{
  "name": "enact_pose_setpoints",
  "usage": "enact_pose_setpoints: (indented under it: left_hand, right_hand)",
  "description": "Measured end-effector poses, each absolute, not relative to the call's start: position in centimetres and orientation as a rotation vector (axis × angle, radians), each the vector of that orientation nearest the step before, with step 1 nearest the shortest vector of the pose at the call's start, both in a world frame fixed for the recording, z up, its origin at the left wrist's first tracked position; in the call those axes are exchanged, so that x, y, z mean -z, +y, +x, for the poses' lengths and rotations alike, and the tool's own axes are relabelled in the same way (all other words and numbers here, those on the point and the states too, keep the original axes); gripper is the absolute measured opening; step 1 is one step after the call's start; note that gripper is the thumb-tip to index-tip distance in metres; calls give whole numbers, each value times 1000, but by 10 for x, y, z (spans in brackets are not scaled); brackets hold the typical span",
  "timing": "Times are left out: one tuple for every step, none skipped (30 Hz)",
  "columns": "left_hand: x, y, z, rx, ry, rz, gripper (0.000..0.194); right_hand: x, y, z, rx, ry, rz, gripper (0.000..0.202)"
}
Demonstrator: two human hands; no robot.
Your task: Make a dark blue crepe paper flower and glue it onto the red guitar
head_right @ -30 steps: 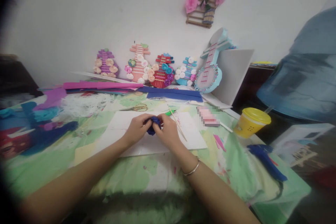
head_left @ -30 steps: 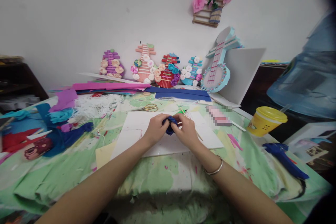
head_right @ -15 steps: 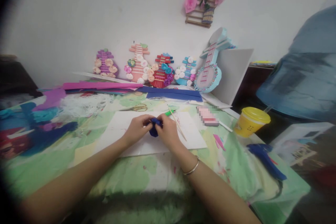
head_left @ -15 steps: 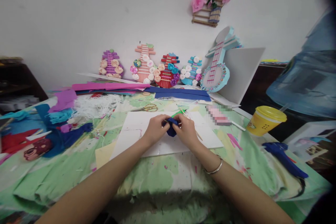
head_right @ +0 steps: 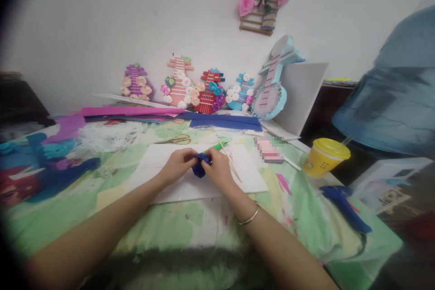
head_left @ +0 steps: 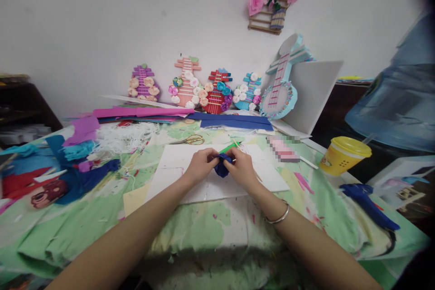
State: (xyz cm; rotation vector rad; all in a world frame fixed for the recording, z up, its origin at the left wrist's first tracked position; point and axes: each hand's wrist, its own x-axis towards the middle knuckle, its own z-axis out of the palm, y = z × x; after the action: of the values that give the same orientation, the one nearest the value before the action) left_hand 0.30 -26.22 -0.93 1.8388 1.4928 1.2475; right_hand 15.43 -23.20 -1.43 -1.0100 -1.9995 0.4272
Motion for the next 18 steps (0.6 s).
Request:
enact_pose_setpoints:
  left_hand:
    - [9,-263,3,-1244,1515,1856,15]
    - [8,-264,4,-1242,1547,1890,14]
    - [8,-265,6,-1244,1591,1940,12]
    - [7,-267,7,-1252,1644,2000,10]
    - [7,-269,9,-1264,1700,2063,8]
    - [7,-270,11,-1280,1754,2118,7]
    - [7,-271,12,-1298,1800,2157,6]
    - [7,-272,14,-1314,1834,2178,6]
    - [7,-272,15,-1330,1842,2184,6]
    - [8,-272,15,-1344,1818,2182,6]
    - [9,-271,15,-1359,1765,2171,7]
    - [9,-270,14,-1377,1696,2148,9]
    - [10,-269,14,-1393,1625,2115,12]
    - [10,-268,13,-1404,1561,2078,16]
    - [11,-267,12,-1410,1513,2041,18]
    - [11,-267,11,-1411,1485,2007,19]
    - [11,-266,10,-1409,1471,1980,19]
    - [11,-266,10,-1407,1465,1961,18]
  right_hand:
    - [15,-233,154,-389,-2003,-1014,8]
    - [15,-234,154,-344,-2006,-1020,6]
    - [15,-235,153,-294,-2010,-1026,4]
    - [16,-237,153,-246,-2011,-1029,3]
    - [16,-238,152,-205,-2012,-1031,3]
    - [16,-239,152,-172,-2012,-1029,3]
    - [16,-240,151,-147,-2011,-1027,3]
    - [16,-241,151,-128,-2009,-1024,3]
    - [16,-242,151,-113,-2007,-1022,3]
    - [16,-242,151,-102,-2008,-1022,3]
    - [16,-242,151,-95,-2009,-1024,4]
    - [15,-242,151,-89,-2011,-1030,4]
    - [15,-242,151,-83,-2012,-1038,4]
    - [14,-242,152,-78,-2013,-1048,4]
    - [14,-242,152,-71,-2013,-1056,4]
    - [13,-241,153,-62,-2013,-1062,4]
    - [13,-241,153,-51,-2014,-1063,4]
    - [13,-241,153,-38,-2017,-1061,5]
